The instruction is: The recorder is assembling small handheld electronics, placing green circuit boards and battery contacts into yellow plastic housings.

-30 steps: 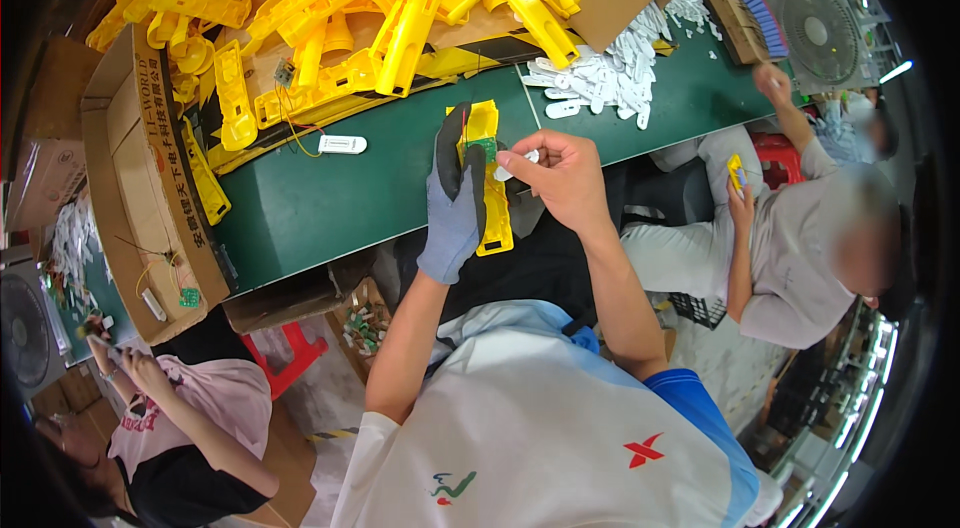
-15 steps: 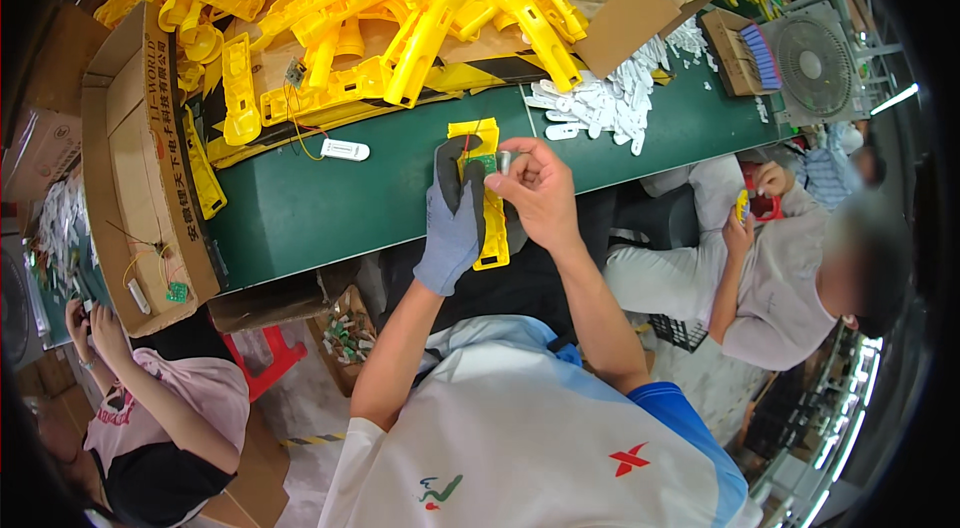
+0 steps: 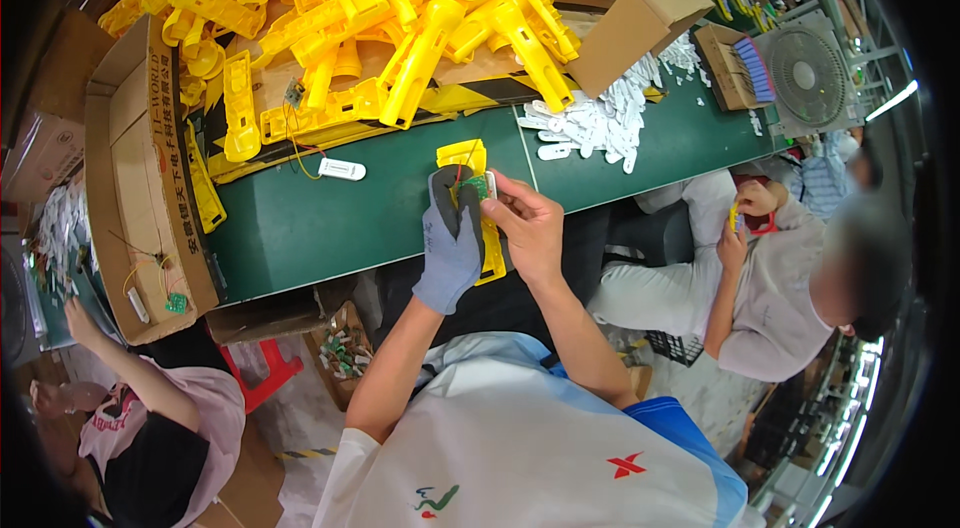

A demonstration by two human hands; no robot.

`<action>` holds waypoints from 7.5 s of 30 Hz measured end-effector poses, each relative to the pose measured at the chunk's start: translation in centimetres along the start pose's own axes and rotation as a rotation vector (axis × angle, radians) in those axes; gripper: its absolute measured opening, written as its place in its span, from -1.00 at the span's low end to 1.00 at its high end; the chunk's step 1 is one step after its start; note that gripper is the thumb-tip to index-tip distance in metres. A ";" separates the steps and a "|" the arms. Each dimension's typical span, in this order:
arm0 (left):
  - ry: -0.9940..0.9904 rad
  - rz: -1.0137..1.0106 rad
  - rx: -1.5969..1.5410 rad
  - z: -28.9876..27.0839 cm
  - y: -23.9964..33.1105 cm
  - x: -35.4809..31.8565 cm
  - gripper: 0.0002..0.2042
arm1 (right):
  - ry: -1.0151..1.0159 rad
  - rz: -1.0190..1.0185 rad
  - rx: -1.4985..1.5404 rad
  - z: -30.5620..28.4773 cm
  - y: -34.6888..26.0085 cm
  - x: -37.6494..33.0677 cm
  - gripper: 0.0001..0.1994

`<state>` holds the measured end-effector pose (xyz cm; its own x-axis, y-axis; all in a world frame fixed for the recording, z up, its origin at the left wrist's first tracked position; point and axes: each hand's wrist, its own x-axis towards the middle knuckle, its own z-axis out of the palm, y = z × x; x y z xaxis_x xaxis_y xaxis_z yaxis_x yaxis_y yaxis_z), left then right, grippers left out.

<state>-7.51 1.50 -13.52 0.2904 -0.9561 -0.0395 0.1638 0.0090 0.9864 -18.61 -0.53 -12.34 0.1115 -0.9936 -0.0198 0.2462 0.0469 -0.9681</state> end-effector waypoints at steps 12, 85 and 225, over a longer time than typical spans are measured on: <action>0.003 0.102 0.222 -0.2 0.2 0.1 -0.69 | -0.065 -0.036 -0.464 0.0 -1.1 -0.6 -0.65; 0.534 0.329 0.963 -14.0 8.4 9.9 -0.37 | 0.655 -0.221 -1.627 -41.2 -7.3 10.0 -0.46; -0.172 -0.296 -0.622 -4.4 1.5 0.4 -0.60 | -0.289 -0.024 -0.284 0.5 -2.1 5.3 -0.84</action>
<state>-2.97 2.42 -12.80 0.0058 -0.9765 -0.2155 0.7355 -0.1418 0.6625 -18.05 -5.86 -10.29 0.3851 -0.9222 0.0353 -0.0192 -0.0462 -0.9987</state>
